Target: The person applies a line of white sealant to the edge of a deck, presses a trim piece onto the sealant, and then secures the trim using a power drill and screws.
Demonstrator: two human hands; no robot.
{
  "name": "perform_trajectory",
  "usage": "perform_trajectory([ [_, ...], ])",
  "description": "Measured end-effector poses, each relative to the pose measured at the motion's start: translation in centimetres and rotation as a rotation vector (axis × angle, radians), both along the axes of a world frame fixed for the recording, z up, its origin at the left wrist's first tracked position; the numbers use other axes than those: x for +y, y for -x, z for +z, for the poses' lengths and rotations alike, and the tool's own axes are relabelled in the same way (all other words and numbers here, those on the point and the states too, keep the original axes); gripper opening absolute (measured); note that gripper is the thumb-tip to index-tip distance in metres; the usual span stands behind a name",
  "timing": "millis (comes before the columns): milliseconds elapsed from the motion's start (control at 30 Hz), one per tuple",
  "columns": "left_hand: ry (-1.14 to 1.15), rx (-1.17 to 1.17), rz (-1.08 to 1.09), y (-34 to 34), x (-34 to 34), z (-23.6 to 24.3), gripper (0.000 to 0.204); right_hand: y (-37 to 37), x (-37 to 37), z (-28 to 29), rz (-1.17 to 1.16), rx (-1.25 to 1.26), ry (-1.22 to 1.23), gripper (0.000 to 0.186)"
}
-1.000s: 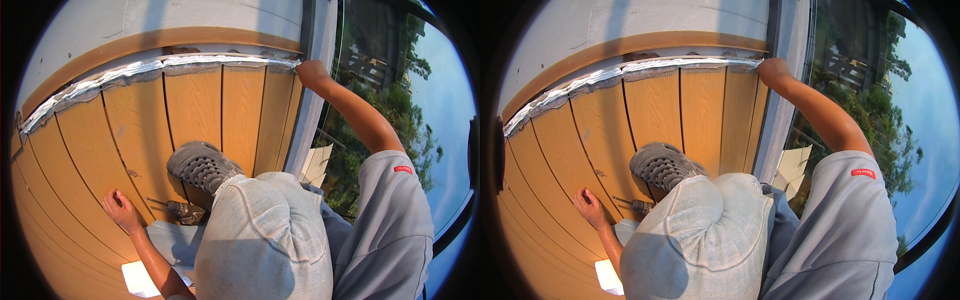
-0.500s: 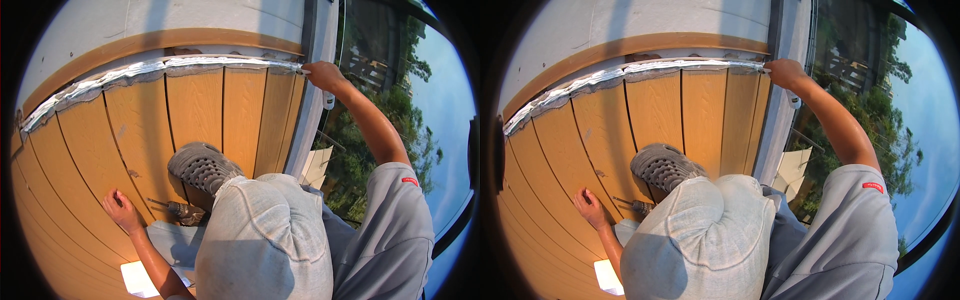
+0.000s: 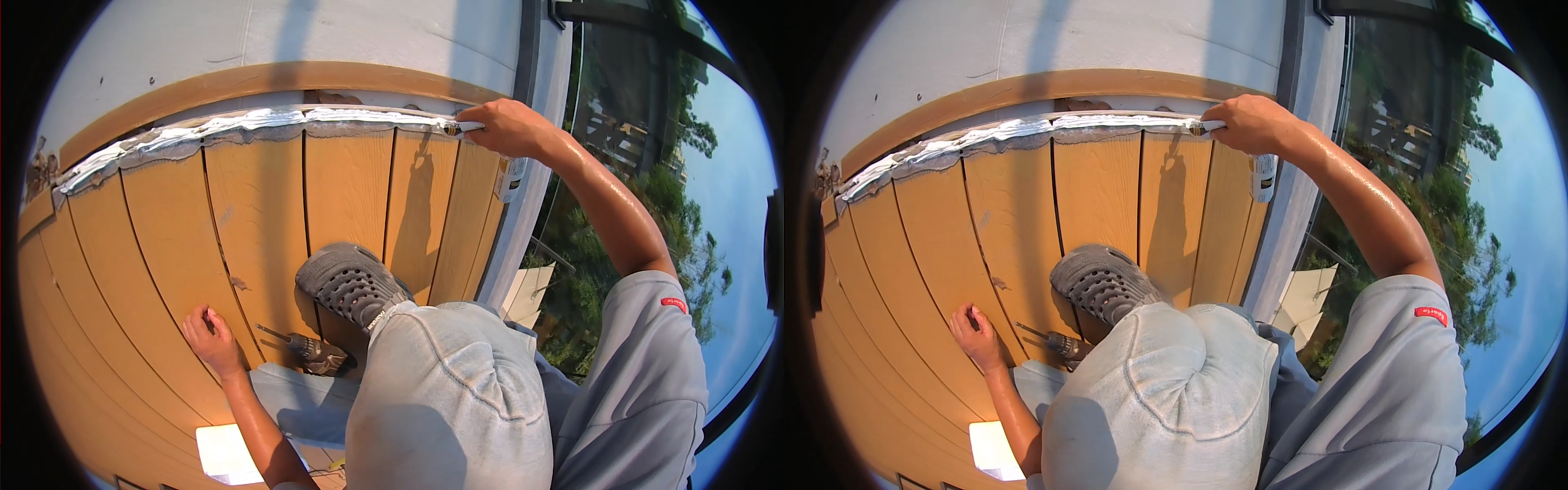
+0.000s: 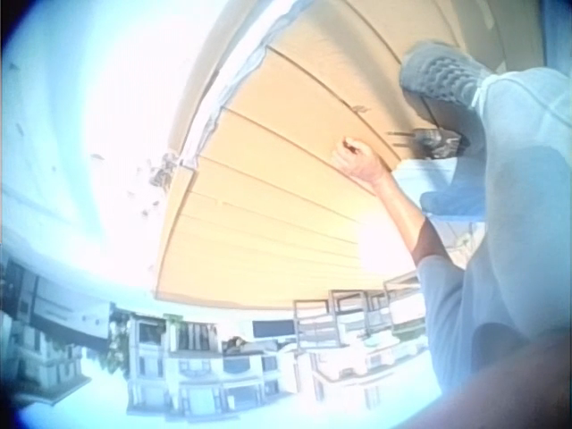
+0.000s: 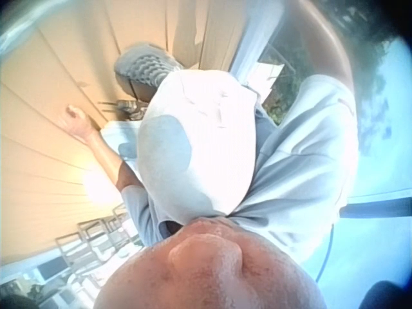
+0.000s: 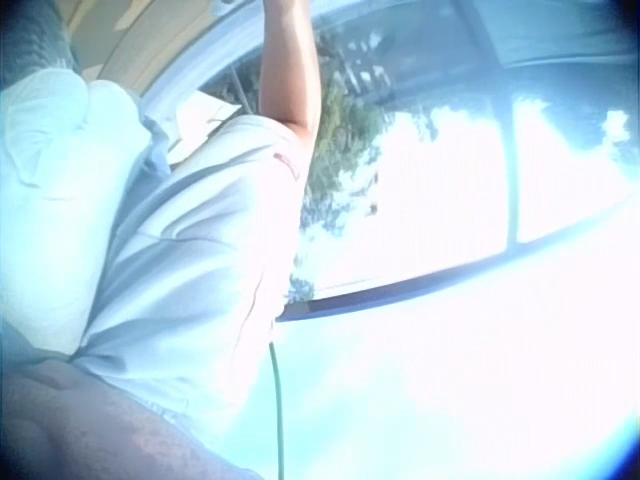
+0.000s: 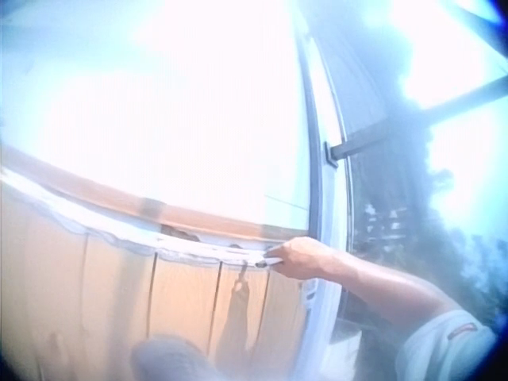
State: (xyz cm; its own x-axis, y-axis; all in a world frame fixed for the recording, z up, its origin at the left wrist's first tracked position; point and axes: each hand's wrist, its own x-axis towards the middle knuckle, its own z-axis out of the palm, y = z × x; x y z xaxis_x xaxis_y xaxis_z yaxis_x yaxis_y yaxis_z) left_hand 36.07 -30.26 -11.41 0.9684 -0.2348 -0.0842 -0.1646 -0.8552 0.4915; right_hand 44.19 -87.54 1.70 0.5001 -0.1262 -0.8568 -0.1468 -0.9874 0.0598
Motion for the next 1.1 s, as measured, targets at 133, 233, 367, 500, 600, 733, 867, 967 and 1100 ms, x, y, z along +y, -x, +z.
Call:
perform_trajectory([
  [133, 0.007, 0.016, 0.011, 0.0, -0.2, 0.3, 0.010, -1.9, 1.6, -1.1, -0.014, 0.048, -0.008, 0.039],
  [233, 0.012, 0.019, 0.013, 0.0, -0.3, 0.3, 0.010, -2.2, 0.9, -2.2, -0.030, 0.052, 0.025, 0.038],
  [367, 0.019, 0.029, 0.015, -0.1, -0.4, 0.2, 0.010, -1.2, -1.3, -3.2, 0.009, 0.103, 0.037, 0.037],
  [500, 0.055, 0.023, 0.028, -0.1, -0.1, -0.1, 0.011, -0.1, -1.4, -3.5, 0.070, 0.112, 0.111, 0.038],
  [600, 0.017, 0.030, 0.021, 0.2, 0.0, 0.0, 0.011, 0.5, 0.0, -3.1, 0.169, 0.047, 0.159, 0.034],
  [733, 0.024, 0.026, 0.022, 0.1, -0.3, -0.1, 0.011, 1.5, 0.4, -2.9, 0.247, 0.007, 0.247, 0.026],
  [867, 0.034, 0.036, 0.030, 0.0, -0.8, -0.2, 0.013, 2.1, -0.4, -2.2, 0.231, -0.040, 0.250, 0.022],
  [967, 0.023, 0.027, 0.030, -0.2, -0.6, 0.0, 0.012, 1.7, 0.4, -1.4, 0.207, -0.053, 0.257, 0.022],
  [1100, 0.001, 0.007, 0.038, -0.5, 0.2, 1.5, 0.013, 1.3, 2.1, -0.1, 0.259, -0.146, 0.241, 0.020],
])
